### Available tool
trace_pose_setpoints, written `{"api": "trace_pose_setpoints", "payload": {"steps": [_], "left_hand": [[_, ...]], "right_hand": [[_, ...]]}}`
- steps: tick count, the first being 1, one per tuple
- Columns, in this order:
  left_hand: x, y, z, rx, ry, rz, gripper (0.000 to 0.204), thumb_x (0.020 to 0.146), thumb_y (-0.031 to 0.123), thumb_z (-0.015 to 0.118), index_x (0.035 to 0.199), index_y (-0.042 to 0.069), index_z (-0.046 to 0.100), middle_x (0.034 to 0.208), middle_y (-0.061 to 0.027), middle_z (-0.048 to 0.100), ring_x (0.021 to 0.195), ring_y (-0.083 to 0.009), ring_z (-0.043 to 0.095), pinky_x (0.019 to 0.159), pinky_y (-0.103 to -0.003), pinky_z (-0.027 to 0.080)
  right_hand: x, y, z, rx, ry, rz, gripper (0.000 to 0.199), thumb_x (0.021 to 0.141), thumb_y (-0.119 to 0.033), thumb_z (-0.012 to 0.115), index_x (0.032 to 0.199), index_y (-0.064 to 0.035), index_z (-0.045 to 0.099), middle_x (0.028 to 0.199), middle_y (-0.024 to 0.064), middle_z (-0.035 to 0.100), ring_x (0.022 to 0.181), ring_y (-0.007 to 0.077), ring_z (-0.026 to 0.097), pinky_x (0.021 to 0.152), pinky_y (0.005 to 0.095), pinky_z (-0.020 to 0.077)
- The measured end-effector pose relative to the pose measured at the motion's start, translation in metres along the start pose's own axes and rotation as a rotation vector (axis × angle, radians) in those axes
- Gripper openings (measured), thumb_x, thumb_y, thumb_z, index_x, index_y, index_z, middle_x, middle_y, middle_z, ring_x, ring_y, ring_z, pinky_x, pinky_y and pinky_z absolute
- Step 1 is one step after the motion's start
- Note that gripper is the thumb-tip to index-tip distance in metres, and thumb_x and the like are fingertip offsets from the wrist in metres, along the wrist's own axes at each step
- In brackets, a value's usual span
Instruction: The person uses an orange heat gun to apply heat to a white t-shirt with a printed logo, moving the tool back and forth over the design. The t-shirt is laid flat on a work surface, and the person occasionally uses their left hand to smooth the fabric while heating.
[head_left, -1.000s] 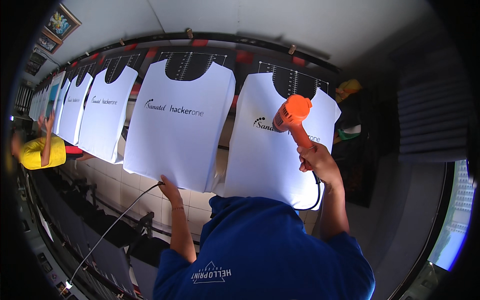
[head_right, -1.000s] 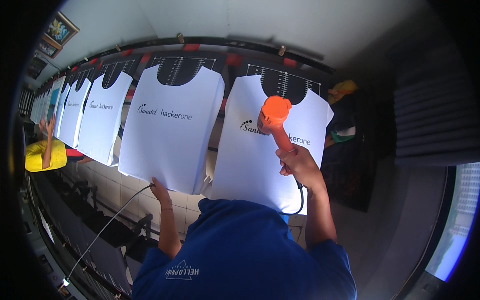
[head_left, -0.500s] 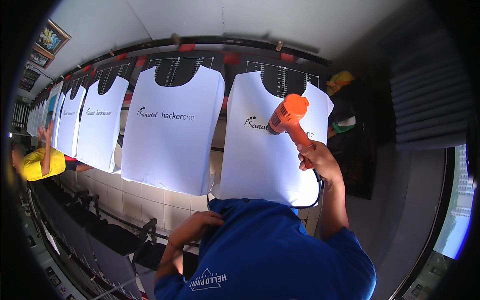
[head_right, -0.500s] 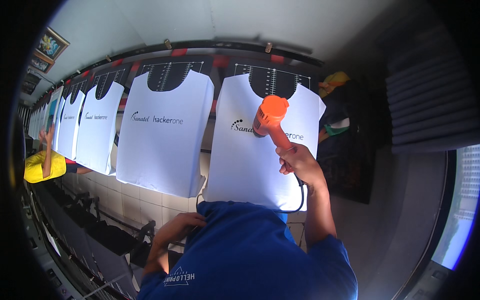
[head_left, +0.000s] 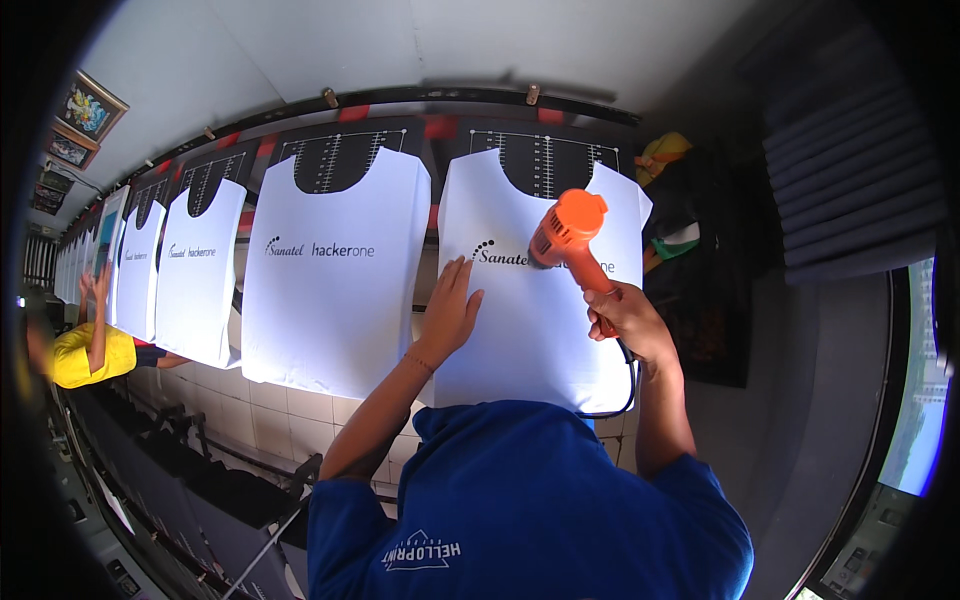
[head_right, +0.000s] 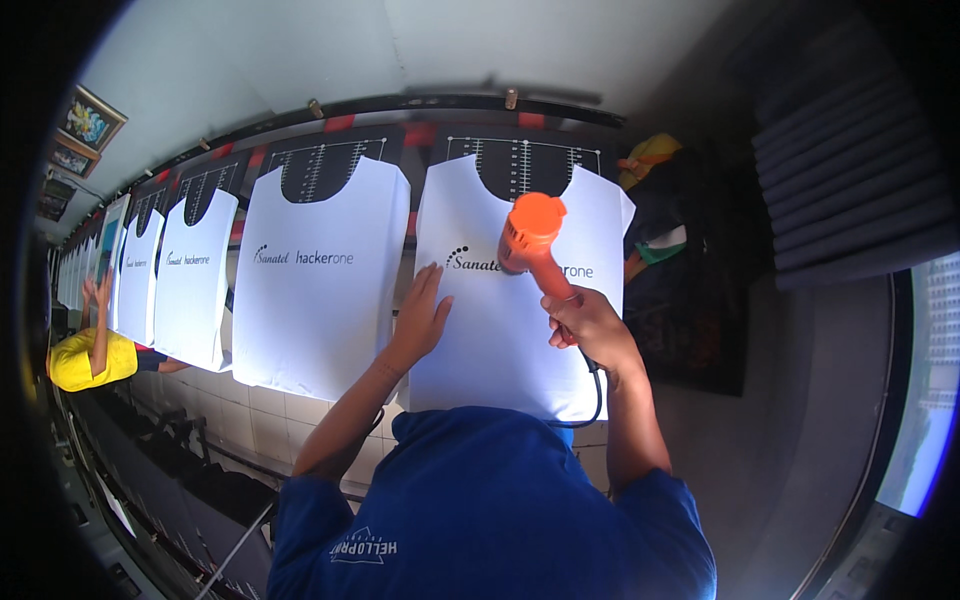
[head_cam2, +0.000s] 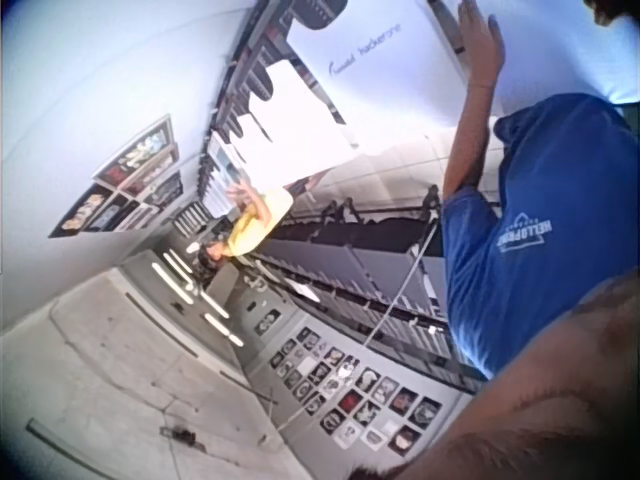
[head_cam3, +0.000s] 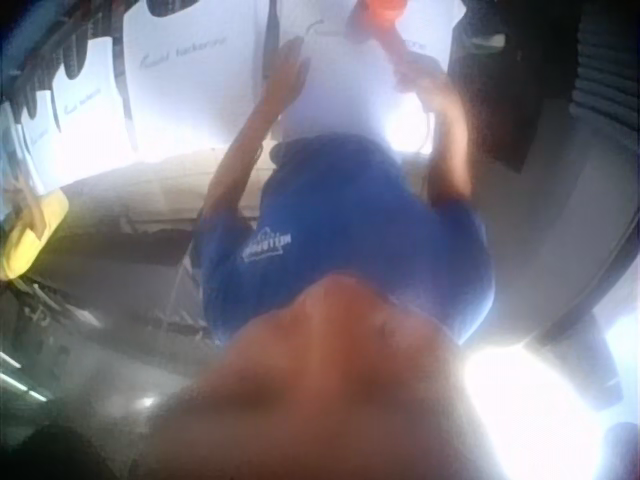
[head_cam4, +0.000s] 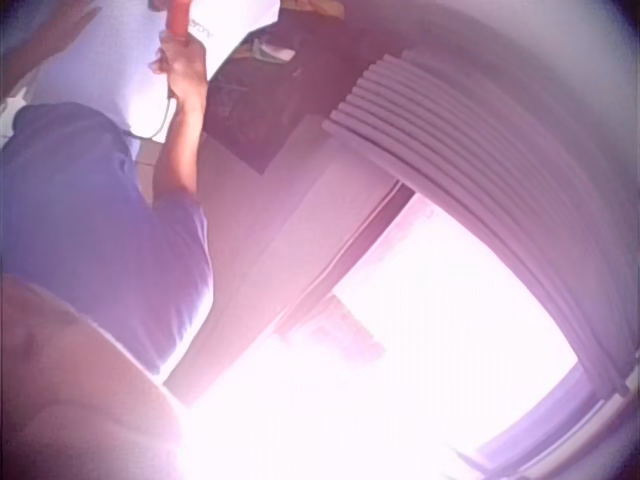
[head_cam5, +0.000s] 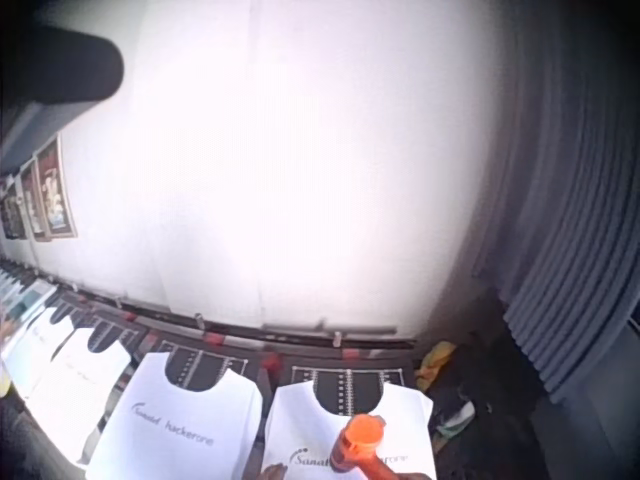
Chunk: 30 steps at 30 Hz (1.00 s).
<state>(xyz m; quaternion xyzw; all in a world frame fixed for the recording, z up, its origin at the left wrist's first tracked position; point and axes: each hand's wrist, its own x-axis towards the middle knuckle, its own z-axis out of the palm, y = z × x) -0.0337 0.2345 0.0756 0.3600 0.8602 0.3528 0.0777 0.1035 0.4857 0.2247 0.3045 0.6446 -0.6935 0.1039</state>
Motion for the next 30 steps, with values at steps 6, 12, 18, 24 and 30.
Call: {"api": "trace_pose_setpoints", "payload": {"steps": [6,12,18,24,30], "left_hand": [[0.035,-0.010,0.039,0.196,0.017,-0.003,0.064,0.097,0.029,0.053,0.144,-0.010,0.032,0.153,-0.0263,0.029,0.145,-0.0412,0.022,0.119,-0.048,0.018],[0.038,-0.007,0.055,0.338,-0.006,0.022,0.068,0.097,0.036,0.050,0.145,-0.008,0.031,0.155,-0.0240,0.027,0.147,-0.0370,0.019,0.121,-0.048,0.012],[0.027,-0.004,0.058,0.332,-0.028,0.056,0.068,0.097,0.035,0.050,0.146,-0.008,0.030,0.155,-0.0244,0.027,0.147,-0.0371,0.020,0.120,-0.048,0.013],[0.026,-0.001,0.060,0.367,-0.057,0.128,0.068,0.097,0.037,0.050,0.146,-0.007,0.031,0.154,-0.0236,0.029,0.147,-0.0363,0.020,0.120,-0.048,0.014],[0.023,0.002,0.063,0.345,-0.078,0.140,0.068,0.098,0.037,0.049,0.146,-0.007,0.031,0.155,-0.0231,0.028,0.147,-0.0362,0.020,0.120,-0.048,0.016]], "right_hand": [[-0.001,-0.003,-0.003,-0.001,0.054,-0.033,0.030,0.093,-0.027,0.066,0.091,0.0023,0.059,0.071,0.0030,0.057,0.058,0.0107,0.060,0.057,0.0251,0.0514],[-0.005,-0.004,-0.006,-0.022,0.029,0.000,0.029,0.093,-0.025,0.066,0.094,0.0037,0.060,0.071,0.0026,0.057,0.058,0.0095,0.059,0.058,0.0252,0.0514],[-0.011,0.001,-0.004,-0.032,0.065,0.007,0.031,0.093,-0.025,0.066,0.094,0.0047,0.060,0.070,0.0033,0.056,0.058,0.0102,0.059,0.058,0.0253,0.0513],[-0.011,0.003,-0.002,-0.008,0.072,0.004,0.030,0.092,-0.025,0.067,0.094,0.0039,0.060,0.070,0.0033,0.057,0.058,0.0103,0.059,0.058,0.0248,0.0510],[-0.012,0.007,-0.006,-0.032,0.077,0.011,0.028,0.092,-0.024,0.067,0.095,0.0034,0.060,0.071,0.0035,0.057,0.058,0.0103,0.059,0.057,0.0250,0.0507]]}}
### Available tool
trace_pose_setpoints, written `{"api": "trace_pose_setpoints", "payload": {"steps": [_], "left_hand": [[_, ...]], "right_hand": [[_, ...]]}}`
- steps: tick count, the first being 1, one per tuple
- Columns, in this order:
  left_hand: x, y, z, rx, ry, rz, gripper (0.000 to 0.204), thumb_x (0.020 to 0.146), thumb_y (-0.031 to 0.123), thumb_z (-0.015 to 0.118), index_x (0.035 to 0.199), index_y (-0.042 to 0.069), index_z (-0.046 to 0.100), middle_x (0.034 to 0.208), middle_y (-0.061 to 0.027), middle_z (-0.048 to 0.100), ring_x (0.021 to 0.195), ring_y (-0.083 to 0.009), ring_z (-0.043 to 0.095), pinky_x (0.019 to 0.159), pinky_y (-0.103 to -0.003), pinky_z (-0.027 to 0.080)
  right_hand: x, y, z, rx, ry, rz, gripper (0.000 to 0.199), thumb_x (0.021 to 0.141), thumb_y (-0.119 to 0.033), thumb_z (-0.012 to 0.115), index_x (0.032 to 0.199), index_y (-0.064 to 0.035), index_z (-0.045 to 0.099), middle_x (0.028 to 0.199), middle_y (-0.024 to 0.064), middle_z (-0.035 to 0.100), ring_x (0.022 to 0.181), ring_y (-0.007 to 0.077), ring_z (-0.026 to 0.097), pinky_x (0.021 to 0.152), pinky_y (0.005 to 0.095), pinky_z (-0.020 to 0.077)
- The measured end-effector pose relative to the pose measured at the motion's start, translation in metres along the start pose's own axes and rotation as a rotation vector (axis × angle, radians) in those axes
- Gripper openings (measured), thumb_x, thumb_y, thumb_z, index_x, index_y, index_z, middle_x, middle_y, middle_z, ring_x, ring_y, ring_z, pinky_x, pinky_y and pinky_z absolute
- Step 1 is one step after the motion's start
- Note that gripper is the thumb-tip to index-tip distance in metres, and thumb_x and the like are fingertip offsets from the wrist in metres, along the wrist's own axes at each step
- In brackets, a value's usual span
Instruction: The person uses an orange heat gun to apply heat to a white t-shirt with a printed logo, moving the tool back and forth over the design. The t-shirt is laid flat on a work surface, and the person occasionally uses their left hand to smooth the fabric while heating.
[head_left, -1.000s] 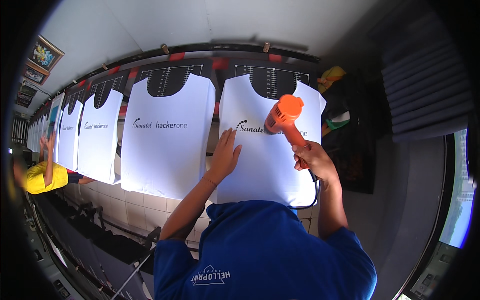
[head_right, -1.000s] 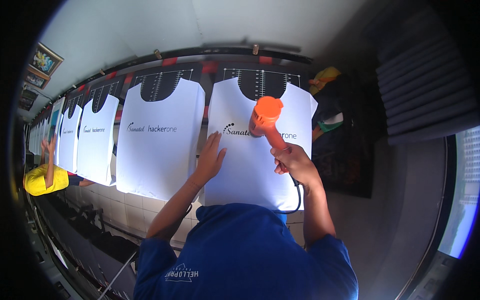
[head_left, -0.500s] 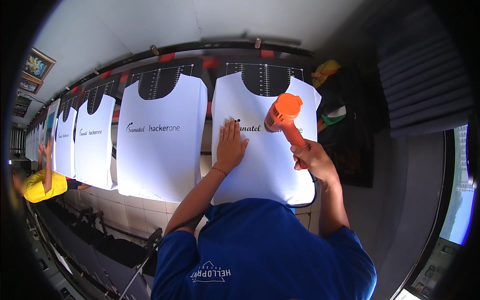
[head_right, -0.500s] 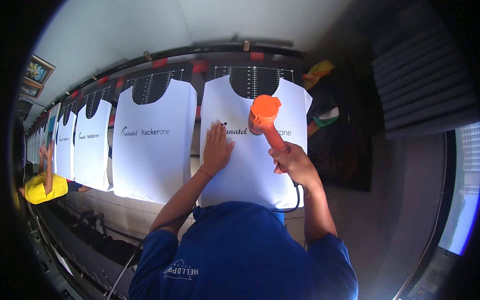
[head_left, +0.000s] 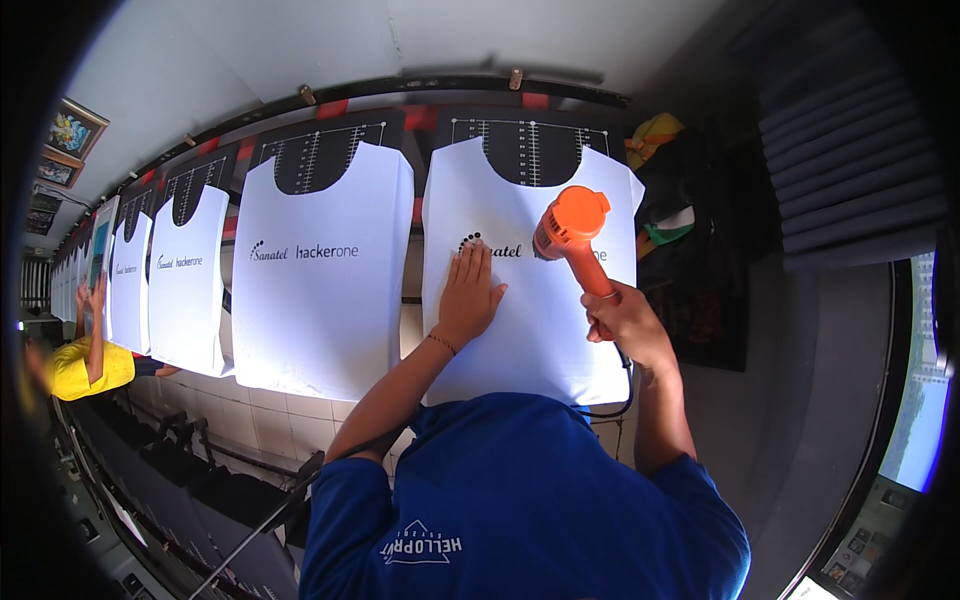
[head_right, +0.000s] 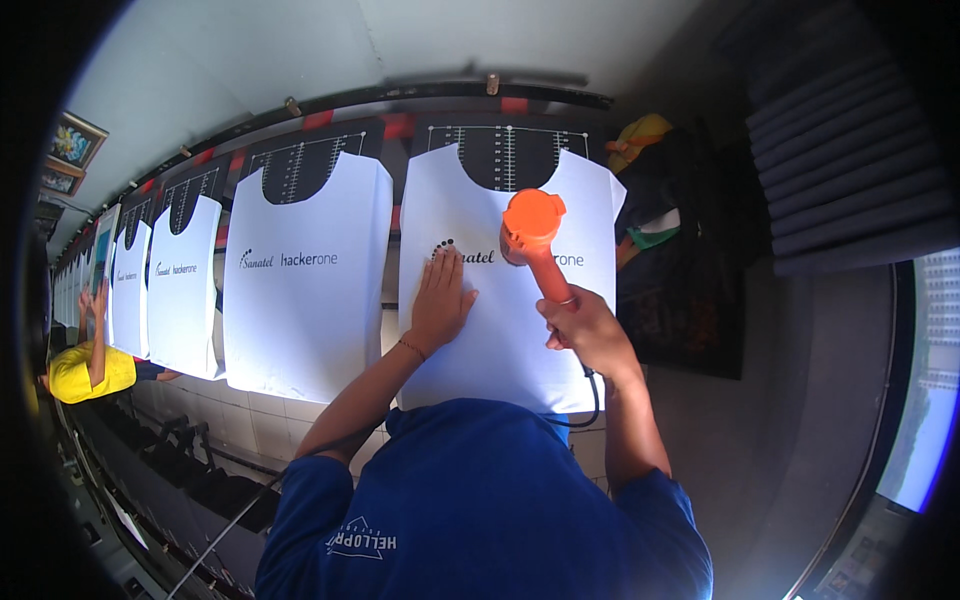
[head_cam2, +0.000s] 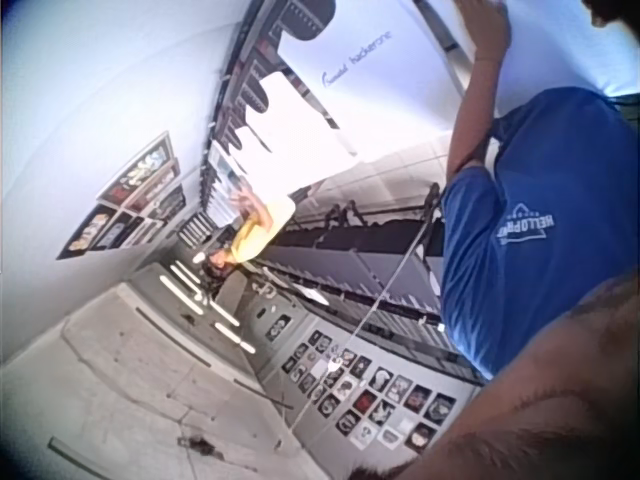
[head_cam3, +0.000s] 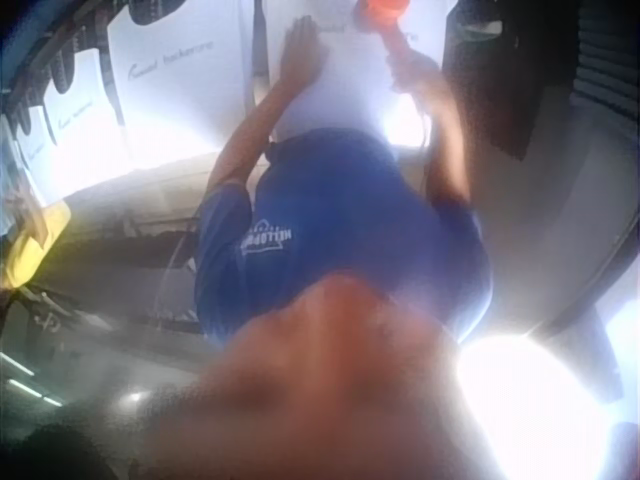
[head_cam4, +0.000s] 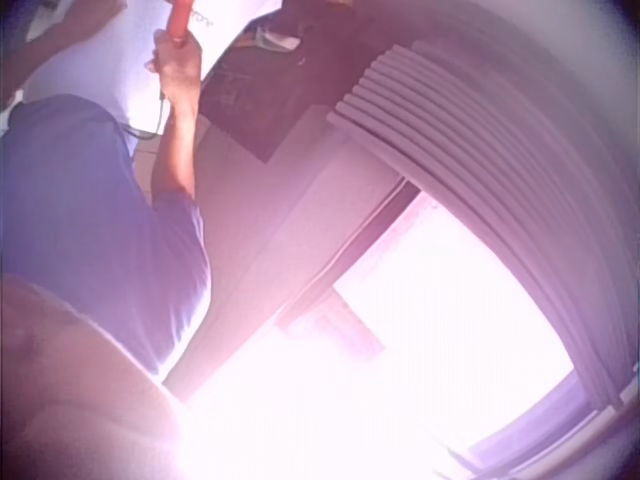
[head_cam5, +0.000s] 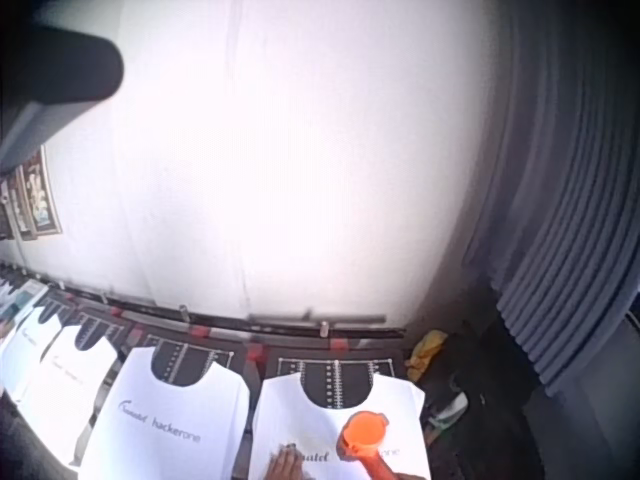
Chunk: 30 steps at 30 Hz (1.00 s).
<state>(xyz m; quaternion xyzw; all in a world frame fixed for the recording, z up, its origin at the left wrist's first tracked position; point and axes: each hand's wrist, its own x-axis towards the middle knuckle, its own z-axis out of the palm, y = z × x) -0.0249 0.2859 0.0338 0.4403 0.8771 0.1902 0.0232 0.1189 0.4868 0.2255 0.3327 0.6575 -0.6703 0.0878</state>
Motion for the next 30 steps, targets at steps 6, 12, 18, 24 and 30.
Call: {"api": "trace_pose_setpoints", "payload": {"steps": [6,12,18,24,30], "left_hand": [[0.001,-0.004,-0.001,-0.017,0.020,-0.022,0.068,0.097,0.035,0.050,0.146,-0.008,0.031,0.155,-0.0241,0.028,0.146,-0.0375,0.021,0.120,-0.050,0.016],[-0.009,0.007,-0.003,-0.034,-0.061,0.101,0.068,0.098,0.037,0.048,0.146,-0.009,0.030,0.155,-0.0243,0.026,0.147,-0.0365,0.020,0.120,-0.048,0.015],[0.015,-0.016,-0.002,0.030,0.070,-0.071,0.066,0.098,0.035,0.048,0.145,-0.009,0.032,0.154,-0.0245,0.029,0.147,-0.0368,0.021,0.120,-0.048,0.014],[0.001,-0.004,-0.002,-0.025,-0.038,0.080,0.067,0.099,0.036,0.045,0.146,-0.008,0.029,0.156,-0.0236,0.026,0.147,-0.0366,0.019,0.121,-0.047,0.013],[0.026,-0.025,-0.003,0.052,0.067,-0.037,0.066,0.100,0.035,0.045,0.146,-0.009,0.030,0.155,-0.0239,0.028,0.147,-0.0365,0.020,0.121,-0.047,0.014]], "right_hand": [[-0.003,0.003,-0.005,-0.006,0.036,-0.002,0.029,0.092,-0.025,0.068,0.095,0.0028,0.059,0.069,0.0018,0.055,0.056,0.0098,0.058,0.055,0.0243,0.0495],[-0.007,0.006,-0.011,0.051,0.061,0.014,0.029,0.092,-0.023,0.067,0.095,0.0039,0.060,0.072,0.0031,0.058,0.058,0.0099,0.060,0.057,0.0241,0.0504],[-0.006,0.005,-0.014,0.001,0.076,-0.020,0.028,0.093,-0.026,0.066,0.095,0.0002,0.059,0.070,0.0015,0.058,0.056,0.0096,0.059,0.055,0.0243,0.0496],[-0.001,0.003,-0.015,0.064,0.107,-0.010,0.028,0.092,-0.023,0.067,0.093,0.0037,0.060,0.071,0.0032,0.058,0.057,0.0102,0.059,0.057,0.0248,0.0501],[-0.004,0.003,-0.013,0.034,0.134,-0.026,0.031,0.094,-0.029,0.065,0.093,0.0002,0.058,0.070,0.0014,0.057,0.057,0.0101,0.058,0.057,0.0245,0.0502]]}}
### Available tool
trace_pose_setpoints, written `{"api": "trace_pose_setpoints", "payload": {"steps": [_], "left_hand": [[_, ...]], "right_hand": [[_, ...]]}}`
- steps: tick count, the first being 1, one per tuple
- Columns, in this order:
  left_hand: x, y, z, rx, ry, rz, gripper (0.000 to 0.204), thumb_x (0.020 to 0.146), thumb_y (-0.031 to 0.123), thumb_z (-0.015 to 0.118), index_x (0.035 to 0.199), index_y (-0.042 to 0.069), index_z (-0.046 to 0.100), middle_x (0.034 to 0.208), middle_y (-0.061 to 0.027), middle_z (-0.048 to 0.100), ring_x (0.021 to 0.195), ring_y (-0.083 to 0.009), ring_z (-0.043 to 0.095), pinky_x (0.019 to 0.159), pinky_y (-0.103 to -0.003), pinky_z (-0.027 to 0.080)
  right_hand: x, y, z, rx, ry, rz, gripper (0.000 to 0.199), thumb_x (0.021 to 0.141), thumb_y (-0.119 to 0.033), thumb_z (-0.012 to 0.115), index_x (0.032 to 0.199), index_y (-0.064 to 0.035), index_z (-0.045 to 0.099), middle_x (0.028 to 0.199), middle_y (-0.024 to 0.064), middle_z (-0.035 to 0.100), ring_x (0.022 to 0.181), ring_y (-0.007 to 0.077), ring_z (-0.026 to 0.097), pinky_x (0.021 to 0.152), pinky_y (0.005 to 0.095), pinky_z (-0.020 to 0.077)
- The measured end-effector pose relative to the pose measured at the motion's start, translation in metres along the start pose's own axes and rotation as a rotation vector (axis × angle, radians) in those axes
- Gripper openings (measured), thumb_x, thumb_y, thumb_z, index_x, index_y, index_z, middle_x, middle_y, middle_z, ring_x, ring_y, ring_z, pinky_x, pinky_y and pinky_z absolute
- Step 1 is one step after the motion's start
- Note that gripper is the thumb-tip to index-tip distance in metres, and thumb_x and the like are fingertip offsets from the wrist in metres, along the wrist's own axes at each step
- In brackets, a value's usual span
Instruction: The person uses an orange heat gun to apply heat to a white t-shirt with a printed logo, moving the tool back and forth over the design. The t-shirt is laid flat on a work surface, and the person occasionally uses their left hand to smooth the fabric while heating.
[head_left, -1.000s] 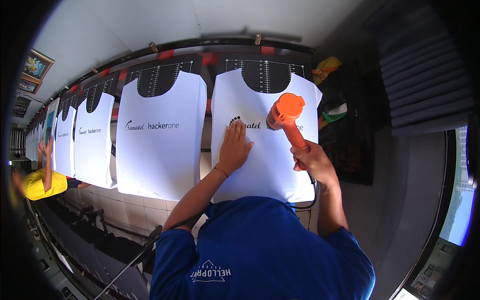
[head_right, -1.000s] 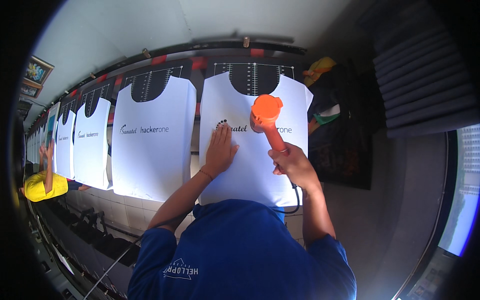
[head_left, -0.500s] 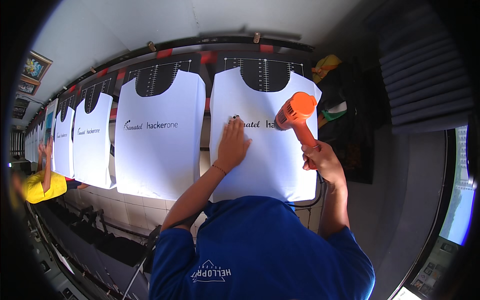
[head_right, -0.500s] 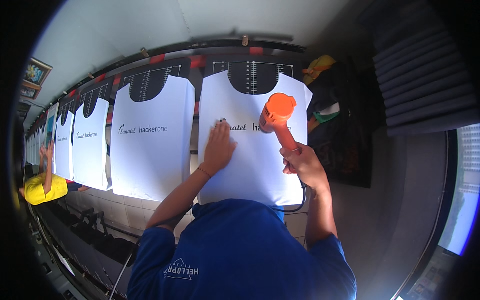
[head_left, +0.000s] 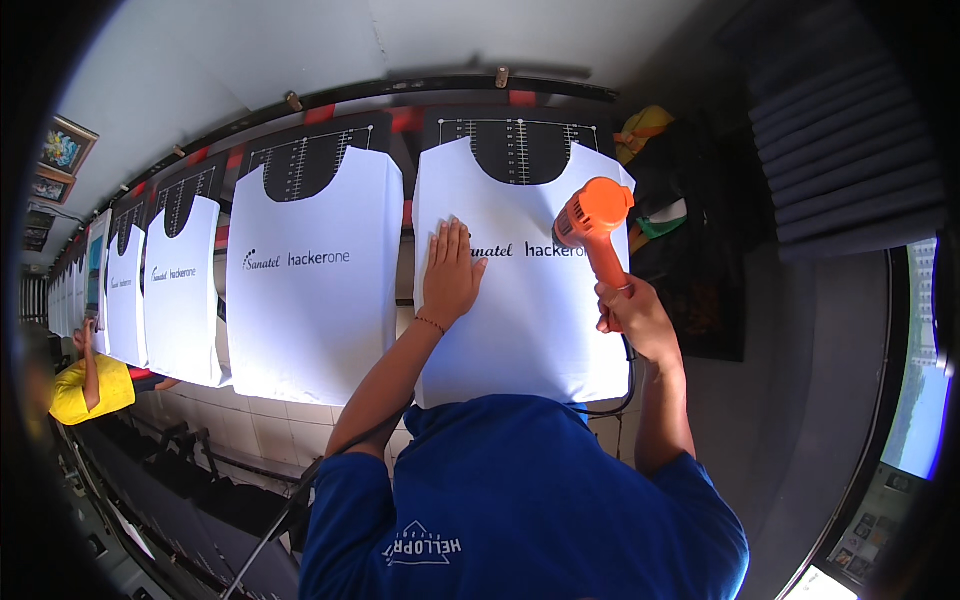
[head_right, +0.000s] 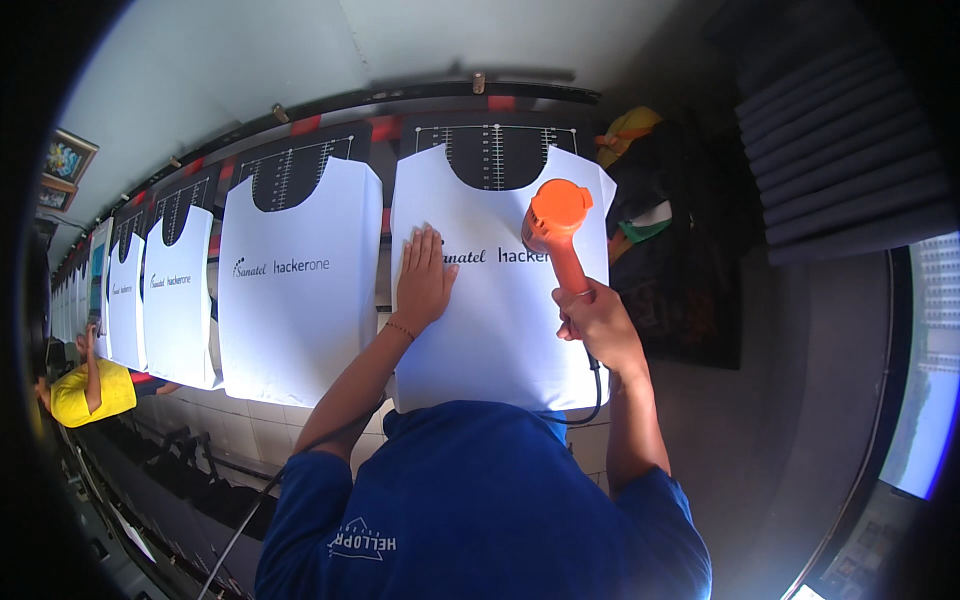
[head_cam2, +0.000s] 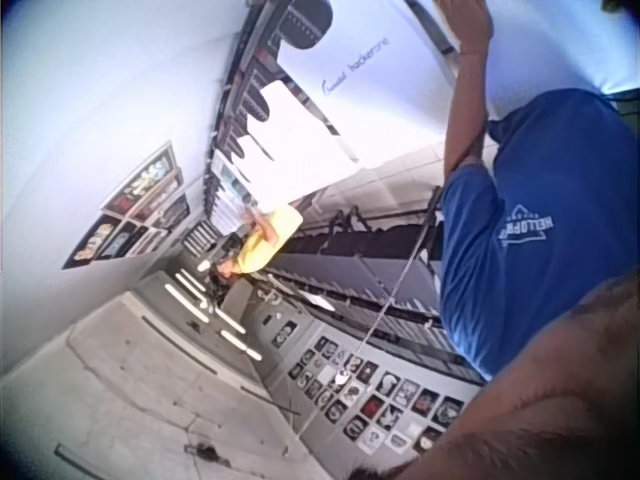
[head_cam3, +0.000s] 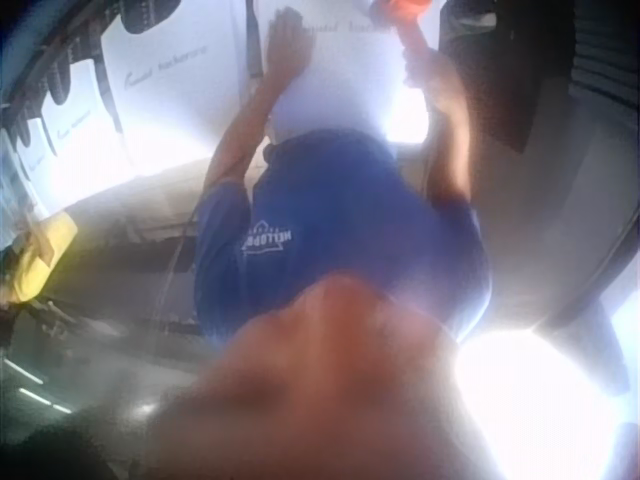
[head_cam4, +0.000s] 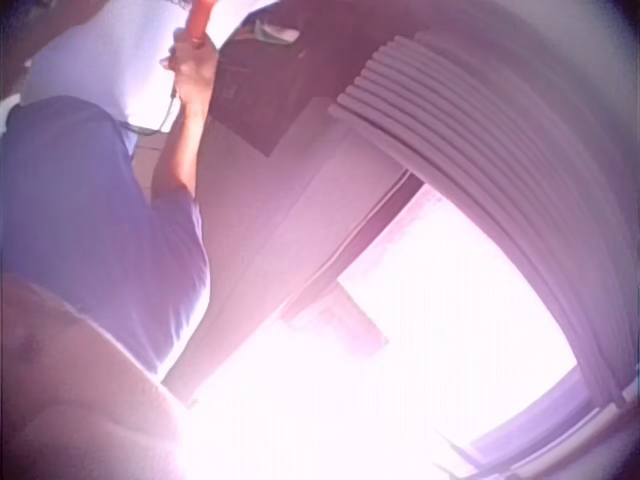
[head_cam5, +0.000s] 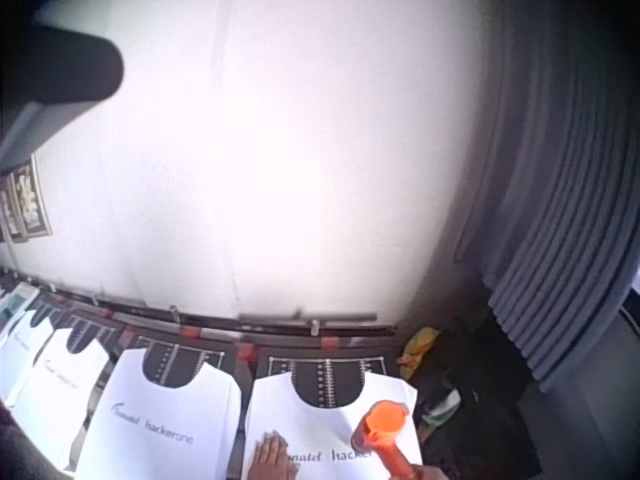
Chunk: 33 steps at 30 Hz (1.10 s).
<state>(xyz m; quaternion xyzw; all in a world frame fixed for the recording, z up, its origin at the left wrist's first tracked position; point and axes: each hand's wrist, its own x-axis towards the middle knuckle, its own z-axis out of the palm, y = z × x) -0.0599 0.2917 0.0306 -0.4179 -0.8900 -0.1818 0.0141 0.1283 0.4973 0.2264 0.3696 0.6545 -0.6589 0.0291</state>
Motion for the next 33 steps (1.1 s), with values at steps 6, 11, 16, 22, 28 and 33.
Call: {"api": "trace_pose_setpoints", "payload": {"steps": [6,11,16,22,28,33], "left_hand": [[-0.016,0.019,0.000,-0.023,-0.090,0.059,0.067,0.099,0.036,0.047,0.146,-0.009,0.030,0.155,-0.0238,0.028,0.147,-0.0365,0.020,0.121,-0.047,0.014],[-0.002,0.008,-0.001,0.000,-0.046,0.036,0.067,0.099,0.036,0.046,0.146,-0.009,0.031,0.155,-0.0237,0.028,0.147,-0.0360,0.021,0.121,-0.047,0.014],[0.019,-0.004,0.006,0.024,0.036,-0.031,0.064,0.100,0.035,0.044,0.145,-0.009,0.032,0.155,-0.0236,0.029,0.147,-0.0361,0.021,0.121,-0.047,0.012],[0.016,0.004,0.008,-0.009,-0.008,0.021,0.064,0.100,0.035,0.043,0.146,-0.008,0.031,0.155,-0.0231,0.027,0.147,-0.0360,0.019,0.121,-0.047,0.012],[0.040,-0.016,0.010,0.078,0.052,-0.050,0.064,0.101,0.037,0.043,0.146,-0.007,0.033,0.156,-0.0210,0.028,0.148,-0.0344,0.019,0.121,-0.046,0.011],[0.046,-0.011,0.014,0.064,0.046,-0.052,0.065,0.101,0.038,0.043,0.146,-0.007,0.033,0.155,-0.0213,0.030,0.147,-0.0349,0.021,0.121,-0.046,0.012]], "right_hand": [[-0.004,0.003,-0.006,0.021,-0.038,0.027,0.027,0.094,-0.023,0.065,0.100,0.0026,0.059,0.071,0.0023,0.058,0.057,0.0102,0.059,0.056,0.0252,0.0504],[-0.006,0.004,-0.008,-0.005,-0.017,0.033,0.027,0.094,-0.024,0.064,0.098,0.0019,0.059,0.071,0.0015,0.058,0.056,0.0095,0.058,0.056,0.0249,0.0503],[-0.005,-0.002,-0.014,-0.002,-0.050,0.052,0.028,0.094,-0.026,0.065,0.097,0.0004,0.059,0.071,0.0013,0.058,0.057,0.0093,0.059,0.056,0.0246,0.0501],[-0.008,0.000,-0.012,0.012,0.006,0.041,0.025,0.092,-0.023,0.065,0.091,0.0020,0.061,0.071,0.0021,0.058,0.058,0.0099,0.060,0.056,0.0241,0.0504],[-0.010,0.000,-0.015,0.002,0.012,0.034,0.025,0.092,-0.024,0.066,0.091,0.0012,0.060,0.071,0.0017,0.058,0.058,0.0098,0.060,0.056,0.0244,0.0493],[-0.011,0.000,-0.016,-0.001,0.037,0.028,0.025,0.092,-0.024,0.065,0.092,0.0008,0.061,0.072,0.0021,0.058,0.059,0.0101,0.060,0.056,0.0244,0.0499]]}}
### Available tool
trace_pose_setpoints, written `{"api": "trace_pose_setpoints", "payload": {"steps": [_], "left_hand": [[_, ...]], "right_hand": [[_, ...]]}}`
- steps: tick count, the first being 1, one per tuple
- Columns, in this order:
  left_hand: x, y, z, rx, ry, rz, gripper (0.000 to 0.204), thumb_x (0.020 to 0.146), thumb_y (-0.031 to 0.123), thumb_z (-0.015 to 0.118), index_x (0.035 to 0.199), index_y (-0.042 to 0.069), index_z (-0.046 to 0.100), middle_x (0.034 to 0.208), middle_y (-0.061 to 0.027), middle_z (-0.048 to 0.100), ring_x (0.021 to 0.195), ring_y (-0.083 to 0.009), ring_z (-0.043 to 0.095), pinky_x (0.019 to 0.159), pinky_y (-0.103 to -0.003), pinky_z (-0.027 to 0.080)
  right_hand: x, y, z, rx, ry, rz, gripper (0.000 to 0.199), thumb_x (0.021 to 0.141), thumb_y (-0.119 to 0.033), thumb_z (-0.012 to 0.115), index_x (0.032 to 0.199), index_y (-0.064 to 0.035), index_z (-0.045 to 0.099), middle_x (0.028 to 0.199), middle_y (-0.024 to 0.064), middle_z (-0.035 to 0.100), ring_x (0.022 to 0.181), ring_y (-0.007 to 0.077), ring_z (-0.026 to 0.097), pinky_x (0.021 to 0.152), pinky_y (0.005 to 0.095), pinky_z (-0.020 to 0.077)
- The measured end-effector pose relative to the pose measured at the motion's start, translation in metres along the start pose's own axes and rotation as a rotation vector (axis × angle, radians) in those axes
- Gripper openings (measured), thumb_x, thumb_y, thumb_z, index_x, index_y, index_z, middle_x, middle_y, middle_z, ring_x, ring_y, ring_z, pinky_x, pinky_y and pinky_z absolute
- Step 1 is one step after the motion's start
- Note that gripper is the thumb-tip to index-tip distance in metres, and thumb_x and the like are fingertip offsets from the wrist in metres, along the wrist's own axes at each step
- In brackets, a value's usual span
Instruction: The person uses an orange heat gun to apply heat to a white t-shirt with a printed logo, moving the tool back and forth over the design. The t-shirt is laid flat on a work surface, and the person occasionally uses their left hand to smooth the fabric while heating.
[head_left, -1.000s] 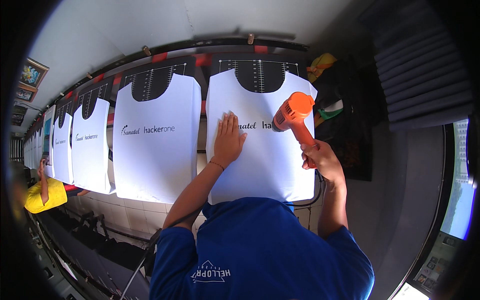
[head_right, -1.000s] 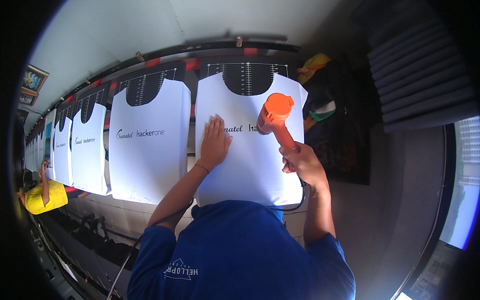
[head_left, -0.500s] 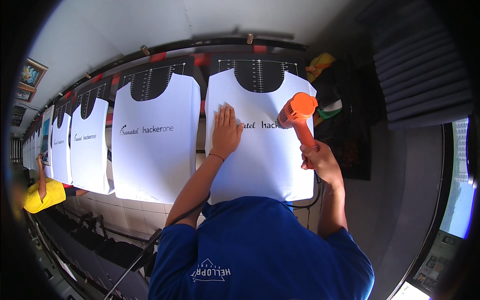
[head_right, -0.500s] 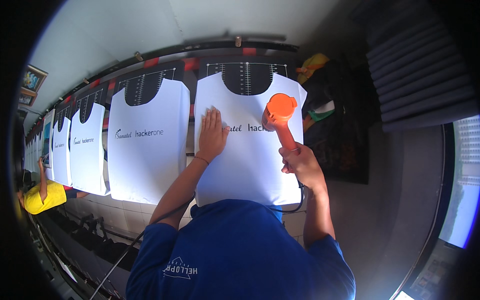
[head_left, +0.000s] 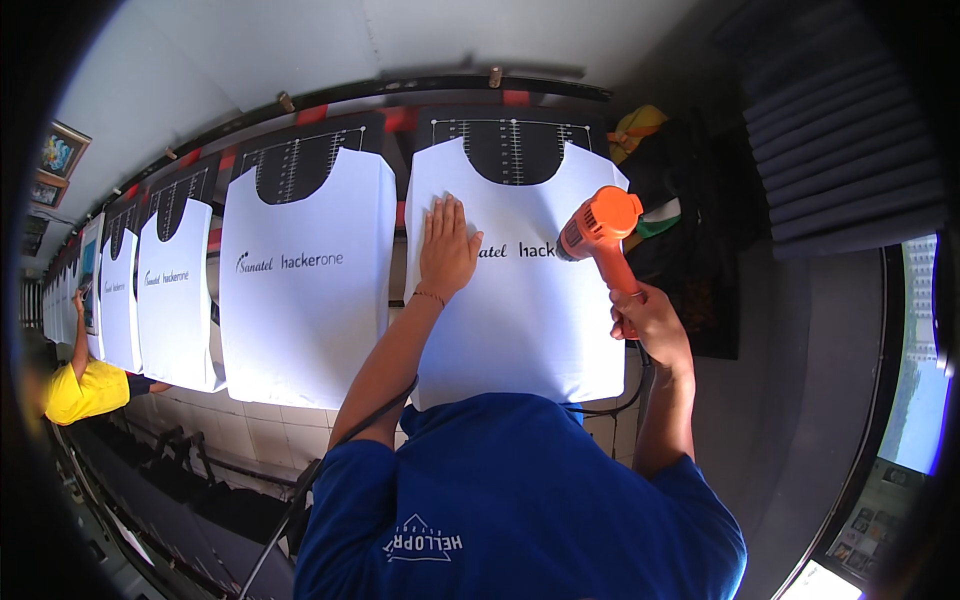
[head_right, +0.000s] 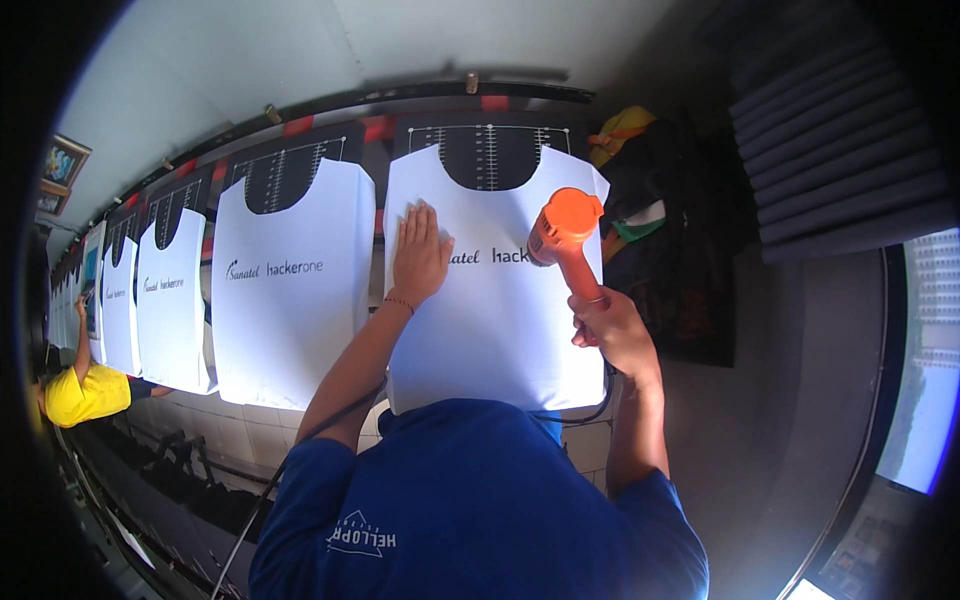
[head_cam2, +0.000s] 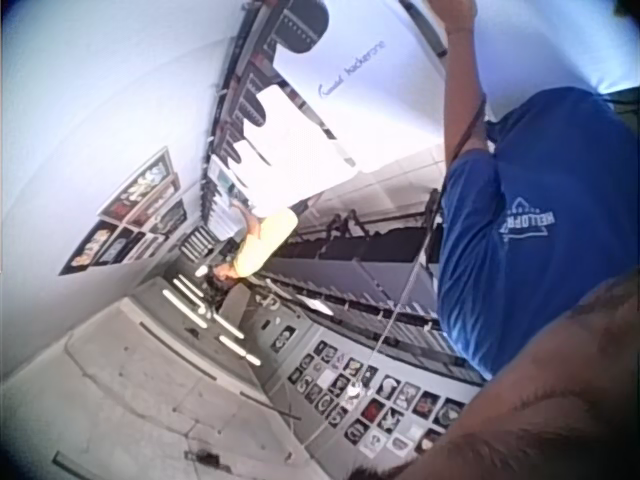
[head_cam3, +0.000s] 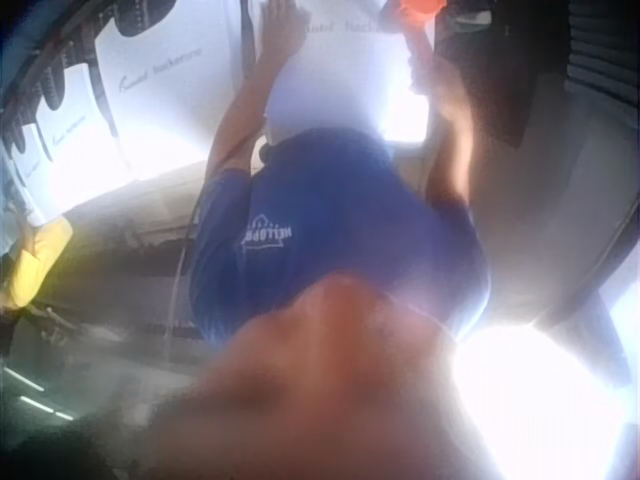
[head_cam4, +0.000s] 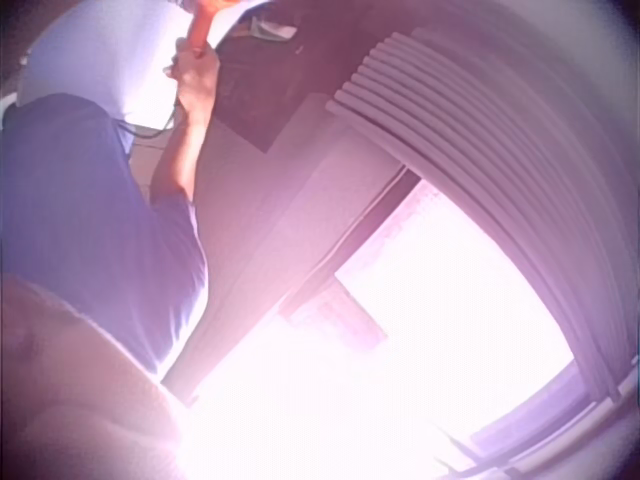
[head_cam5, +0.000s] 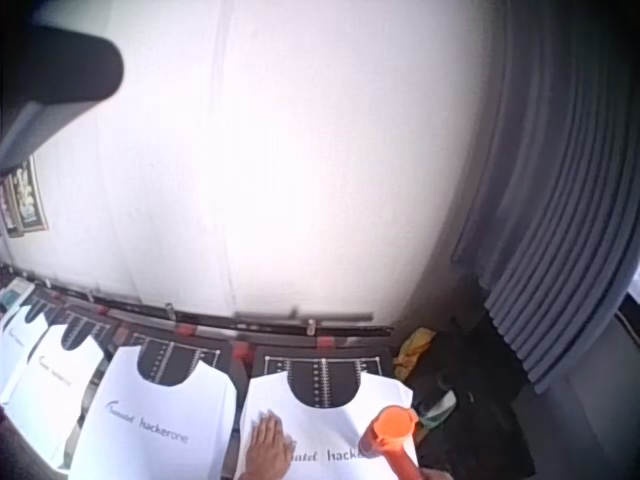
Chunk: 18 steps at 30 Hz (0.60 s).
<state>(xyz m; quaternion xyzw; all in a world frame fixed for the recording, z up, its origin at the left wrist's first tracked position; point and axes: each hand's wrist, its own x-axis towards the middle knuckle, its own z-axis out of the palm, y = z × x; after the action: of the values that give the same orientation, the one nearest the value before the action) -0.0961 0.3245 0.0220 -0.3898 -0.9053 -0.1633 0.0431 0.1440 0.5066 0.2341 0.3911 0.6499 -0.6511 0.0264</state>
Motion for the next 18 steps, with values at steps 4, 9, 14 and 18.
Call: {"api": "trace_pose_setpoints", "payload": {"steps": [4,9,14,18], "left_hand": [[-0.022,0.016,-0.005,-0.039,-0.052,0.092,0.065,0.100,0.038,0.043,0.146,-0.007,0.033,0.155,-0.0215,0.030,0.147,-0.0346,0.021,0.121,-0.047,0.012],[-0.024,0.014,-0.009,-0.052,-0.074,0.143,0.066,0.100,0.039,0.043,0.146,-0.006,0.032,0.156,-0.0209,0.029,0.147,-0.0340,0.020,0.121,-0.047,0.012],[0.002,-0.002,0.000,0.037,-0.024,0.012,0.065,0.101,0.040,0.040,0.147,-0.006,0.032,0.157,-0.0198,0.027,0.148,-0.0331,0.019,0.121,-0.046,0.011],[0.002,0.000,0.002,0.024,-0.024,-0.008,0.065,0.102,0.040,0.039,0.148,-0.005,0.031,0.156,-0.0199,0.028,0.148,-0.0329,0.018,0.122,-0.046,0.010]], "right_hand": [[0.001,0.002,-0.003,-0.001,0.019,0.006,0.024,0.092,-0.023,0.065,0.093,0.0007,0.060,0.072,0.0021,0.058,0.059,0.0103,0.060,0.056,0.0245,0.0498],[-0.002,0.000,-0.008,0.012,0.021,0.006,0.025,0.092,-0.023,0.065,0.093,0.0010,0.060,0.072,0.0023,0.058,0.059,0.0104,0.060,0.056,0.0248,0.0496],[-0.003,0.003,-0.011,0.013,0.057,0.001,0.027,0.094,-0.026,0.065,0.091,0.0001,0.059,0.069,0.0021,0.057,0.056,0.0096,0.058,0.055,0.0239,0.0476],[-0.003,0.005,-0.010,0.008,0.062,0.000,0.028,0.093,-0.027,0.065,0.092,0.0007,0.059,0.070,0.0023,0.057,0.057,0.0099,0.059,0.055,0.0241,0.0478]]}}
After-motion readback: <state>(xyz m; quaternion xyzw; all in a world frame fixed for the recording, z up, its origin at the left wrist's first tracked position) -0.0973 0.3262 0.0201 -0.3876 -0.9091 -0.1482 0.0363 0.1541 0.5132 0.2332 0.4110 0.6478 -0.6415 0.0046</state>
